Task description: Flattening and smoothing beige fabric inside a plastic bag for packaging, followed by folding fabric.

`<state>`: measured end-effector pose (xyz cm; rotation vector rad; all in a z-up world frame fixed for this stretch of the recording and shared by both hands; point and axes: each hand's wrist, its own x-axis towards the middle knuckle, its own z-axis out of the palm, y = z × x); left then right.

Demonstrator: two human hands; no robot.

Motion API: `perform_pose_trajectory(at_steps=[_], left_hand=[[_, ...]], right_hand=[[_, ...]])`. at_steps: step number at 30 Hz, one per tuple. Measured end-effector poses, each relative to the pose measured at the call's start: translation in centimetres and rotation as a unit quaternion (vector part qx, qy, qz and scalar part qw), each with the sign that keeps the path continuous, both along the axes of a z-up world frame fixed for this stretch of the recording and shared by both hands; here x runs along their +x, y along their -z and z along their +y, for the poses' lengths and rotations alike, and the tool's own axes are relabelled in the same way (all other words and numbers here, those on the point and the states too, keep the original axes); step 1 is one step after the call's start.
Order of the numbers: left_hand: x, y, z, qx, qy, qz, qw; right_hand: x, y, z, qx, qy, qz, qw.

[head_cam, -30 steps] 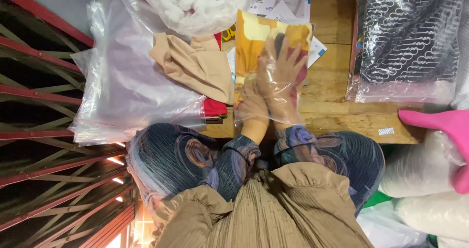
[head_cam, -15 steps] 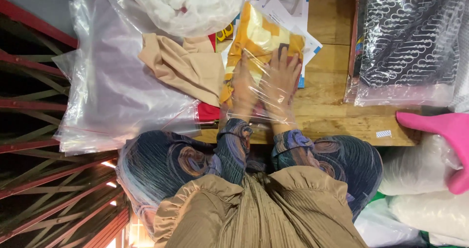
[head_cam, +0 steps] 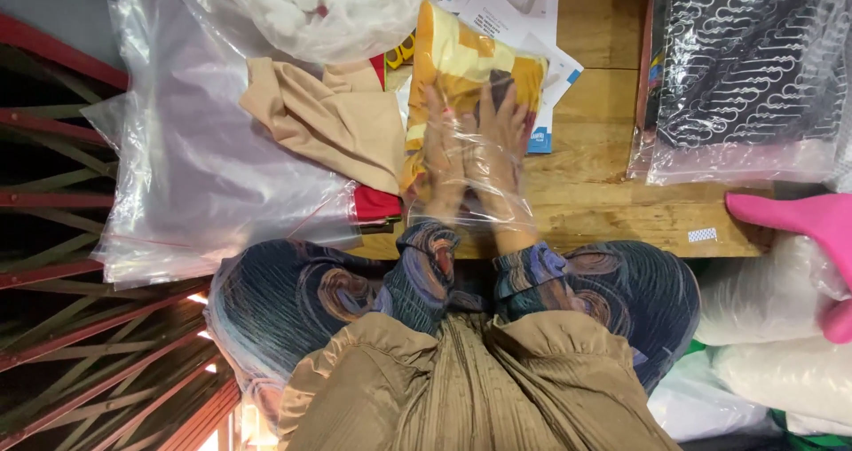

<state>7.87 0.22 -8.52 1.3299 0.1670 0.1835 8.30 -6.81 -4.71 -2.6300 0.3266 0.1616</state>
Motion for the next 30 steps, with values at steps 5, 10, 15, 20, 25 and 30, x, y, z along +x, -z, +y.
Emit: perform_pose_trajectory(at_steps=[5,10,15,20,25,30], left_hand=[[-6.4,-1.6,-1.1,0.032,0.039,0.069,0.996],[-5.1,3.7,-2.2,0.080,-0.029,0.032,0.996],[-2.9,5.5,-1.9,0.261,-0.084,0.012,0.962],[-1.0,0.0,0.7,0.054,-0.085,0.018,0.995],[-0.2,-7.7,0.5,-0.098,-0.095,0.014,0.991],[0.9,7.0,-3.7,0.381,0.004,-0.107,0.918]], right_hand=[[2.3,0.4,1.0,-0.099,-0.091,-0.146,0.980],[-0.8,0.6,1.3,-0.150,-0.205,-0.287,0.924],[-3.1,-0.5,2.1,-0.222,-0.185,-0.236,0.928],[-3.9,1.3,2.4,-0.204,-0.136,-0.131,0.961],[-6.5,-9.1,3.7,-0.208,-0.150,-0.126,0.958],[-0.4,4.7,-3.3,-0.277,-0.130,-0.102,0.947]])
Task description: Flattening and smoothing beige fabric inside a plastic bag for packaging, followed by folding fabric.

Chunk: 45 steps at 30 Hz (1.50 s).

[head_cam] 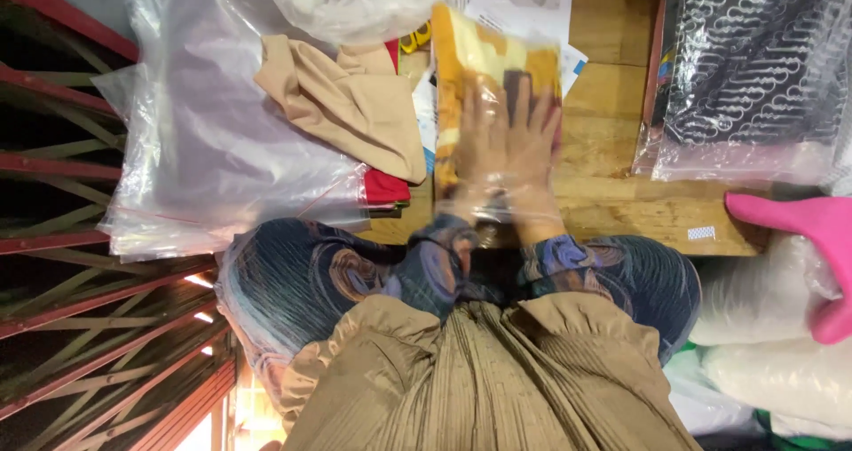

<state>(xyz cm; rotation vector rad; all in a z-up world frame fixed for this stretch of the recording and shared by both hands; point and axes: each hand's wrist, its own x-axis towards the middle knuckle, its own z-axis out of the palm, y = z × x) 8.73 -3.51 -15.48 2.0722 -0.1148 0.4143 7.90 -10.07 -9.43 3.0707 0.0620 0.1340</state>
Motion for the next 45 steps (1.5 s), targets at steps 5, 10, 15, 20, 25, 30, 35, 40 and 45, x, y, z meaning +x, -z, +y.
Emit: perform_pose_trajectory(at_steps=[5,10,15,20,25,30,35,40,45], left_hand=[[-9.8,-5.9,0.0,0.044,-0.003,-0.017,0.999],[-12.9,-5.9,0.0,0.039,-0.040,-0.027,0.998],[-9.5,-5.4,3.3,0.082,0.021,0.011,0.996],[-5.8,-12.7,4.4,-0.051,0.052,0.161,0.984],[-2.8,-2.7,3.5,-0.027,-0.087,-0.005,0.996],[-3.0,-9.0,6.3,-0.154,-0.127,0.353,0.914],[-7.3,-2.1,1.7,-0.100,-0.017,0.061,0.993],[-14.1,-0.5,-2.5,0.262,-0.044,0.106,0.958],[-12.0,-1.5,-1.0,0.152,0.020,0.105,0.983]], right_hand=[[-0.1,1.5,-1.6,-0.016,-0.059,-0.129,0.990],[1.6,4.3,-1.6,0.010,-0.070,-0.193,0.979],[-4.6,-2.9,2.4,-0.075,-0.109,-0.169,0.977],[-7.5,-1.2,2.0,-0.087,-0.042,-0.090,0.991],[-10.3,-10.4,6.8,0.147,0.077,0.152,0.974],[-9.4,-6.7,2.0,0.155,0.075,0.281,0.944],[-8.4,-4.4,-0.8,0.166,-0.029,0.073,0.983],[-9.5,-3.2,-0.8,0.101,-0.103,-0.037,0.989],[-6.7,-11.0,1.4,-0.025,0.013,-0.247,0.969]])
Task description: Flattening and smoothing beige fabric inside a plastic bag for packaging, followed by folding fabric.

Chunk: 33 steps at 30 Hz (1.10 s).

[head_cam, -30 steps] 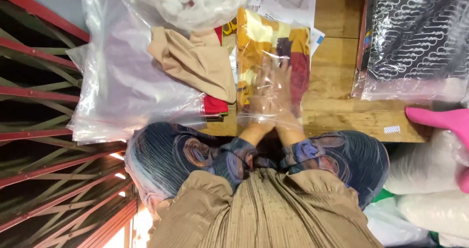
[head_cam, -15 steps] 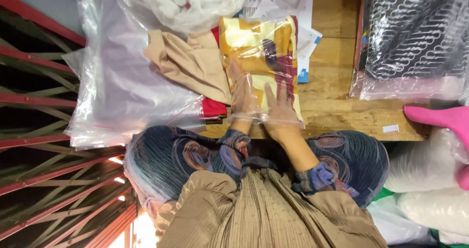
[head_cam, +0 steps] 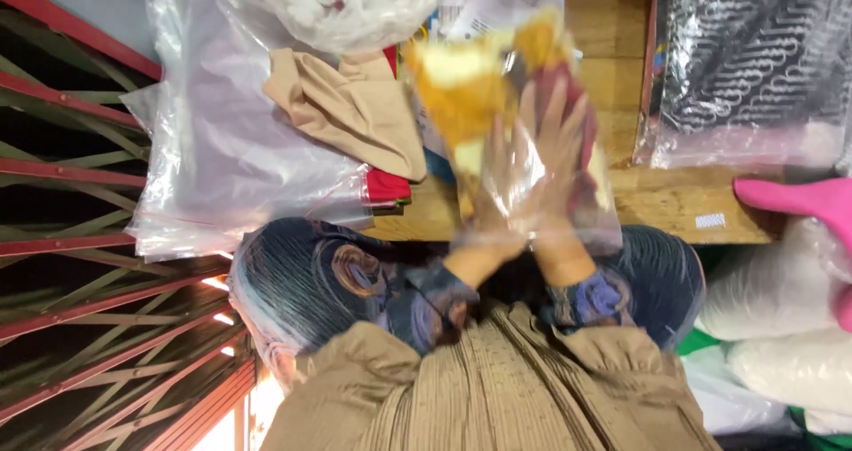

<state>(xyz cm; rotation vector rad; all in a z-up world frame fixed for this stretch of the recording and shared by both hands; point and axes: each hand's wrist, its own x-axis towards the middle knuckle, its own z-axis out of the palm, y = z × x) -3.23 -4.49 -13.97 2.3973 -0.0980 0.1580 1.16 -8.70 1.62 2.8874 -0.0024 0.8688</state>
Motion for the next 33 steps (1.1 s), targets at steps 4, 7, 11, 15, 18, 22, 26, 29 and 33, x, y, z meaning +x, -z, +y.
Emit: perform_pose_trajectory(at_steps=[4,7,11,15,18,22,26,29,33], left_hand=[[6.7,-2.2,1.6,-0.079,0.033,-0.026,0.996],[8.8,-1.0,3.1,-0.157,0.067,-0.040,0.985],[4.1,4.6,3.2,-0.008,-0.020,0.033,0.999],[-1.7,1.5,2.7,0.149,0.020,-0.188,0.971],[-4.5,-5.8,4.4,-0.172,0.061,0.320,0.930],[-2.0,-16.9,11.5,-0.257,0.057,0.264,0.928],[4.4,-14.9,15.5,-0.086,-0.023,0.200,0.976],[6.8,-15.7,15.0,-0.046,0.001,0.221,0.974],[9.0,-15.5,14.2,-0.042,0.028,0.280,0.959]], right_hand=[[3.8,2.5,0.1,-0.083,-0.004,-0.100,0.992],[3.2,7.5,0.0,0.181,-0.092,0.020,0.979],[2.1,13.2,-0.9,0.058,-0.092,0.077,0.991],[2.7,12.7,-0.7,0.059,-0.082,0.115,0.988],[4.3,14.6,0.8,0.118,0.036,-0.023,0.992],[1.4,28.1,-5.7,-0.229,0.031,0.069,0.970],[-1.4,10.0,0.1,-0.036,-0.139,0.186,0.972],[-2.2,9.8,1.2,-0.070,-0.124,0.324,0.935],[-6.0,7.3,1.1,0.072,-0.215,0.229,0.947]])
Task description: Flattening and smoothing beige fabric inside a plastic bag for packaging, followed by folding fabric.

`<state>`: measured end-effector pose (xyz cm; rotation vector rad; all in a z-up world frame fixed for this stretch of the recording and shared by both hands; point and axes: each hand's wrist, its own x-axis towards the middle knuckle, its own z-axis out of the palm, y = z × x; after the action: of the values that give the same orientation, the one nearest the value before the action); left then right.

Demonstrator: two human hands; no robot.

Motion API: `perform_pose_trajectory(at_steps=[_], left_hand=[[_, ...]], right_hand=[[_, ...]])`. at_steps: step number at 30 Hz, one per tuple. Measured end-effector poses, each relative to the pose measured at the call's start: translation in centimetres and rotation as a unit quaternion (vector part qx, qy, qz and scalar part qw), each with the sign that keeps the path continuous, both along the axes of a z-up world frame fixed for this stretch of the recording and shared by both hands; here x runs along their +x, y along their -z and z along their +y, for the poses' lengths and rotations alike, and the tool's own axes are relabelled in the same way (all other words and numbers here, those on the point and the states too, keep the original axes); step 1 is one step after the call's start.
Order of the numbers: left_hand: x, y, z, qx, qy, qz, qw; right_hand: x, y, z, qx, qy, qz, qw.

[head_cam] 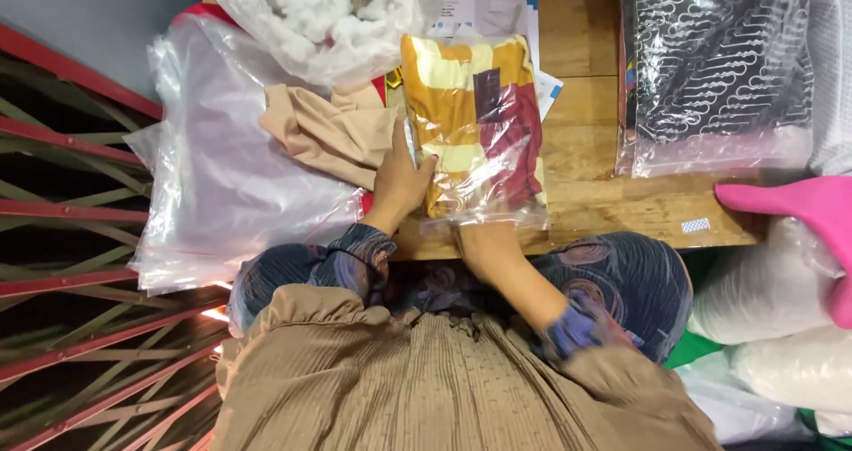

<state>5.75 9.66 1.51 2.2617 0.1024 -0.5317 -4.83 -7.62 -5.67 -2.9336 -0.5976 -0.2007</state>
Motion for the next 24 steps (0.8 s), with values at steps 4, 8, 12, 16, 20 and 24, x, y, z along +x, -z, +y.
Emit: perform_pose_trajectory(at_steps=[4,8,12,16,20,24], left_hand=[[0.8,0.6,-0.7,-0.036,-0.013,0.008,0.999],[1.2,3.4,-1.8,-0.071,-0.060,0.026,0.995],[1.8,8.6,-2.3,-0.158,-0.119,0.020,0.980],[1.8,6.3,-2.6,-0.318,-0.162,-0.039,0.933],[3.0,2.2,-1.9,-0.444,-0.142,-0.113,0.877],[1.8,0.4,-1.8,-0.298,-0.171,-0.111,0.932]], right_hand=[[-0.6,-12.8,-3.0,0.024,-0.076,0.345,0.935],[5.0,-11.4,-9.7,0.119,0.182,0.319,0.923],[11.0,-4.6,-12.7,0.096,0.281,0.281,0.913],[10.9,-5.6,-11.1,0.183,0.250,0.240,0.920],[12.4,-7.0,-11.6,0.543,0.196,0.174,0.798],[12.5,-6.2,-10.4,0.652,0.224,0.221,0.690]])
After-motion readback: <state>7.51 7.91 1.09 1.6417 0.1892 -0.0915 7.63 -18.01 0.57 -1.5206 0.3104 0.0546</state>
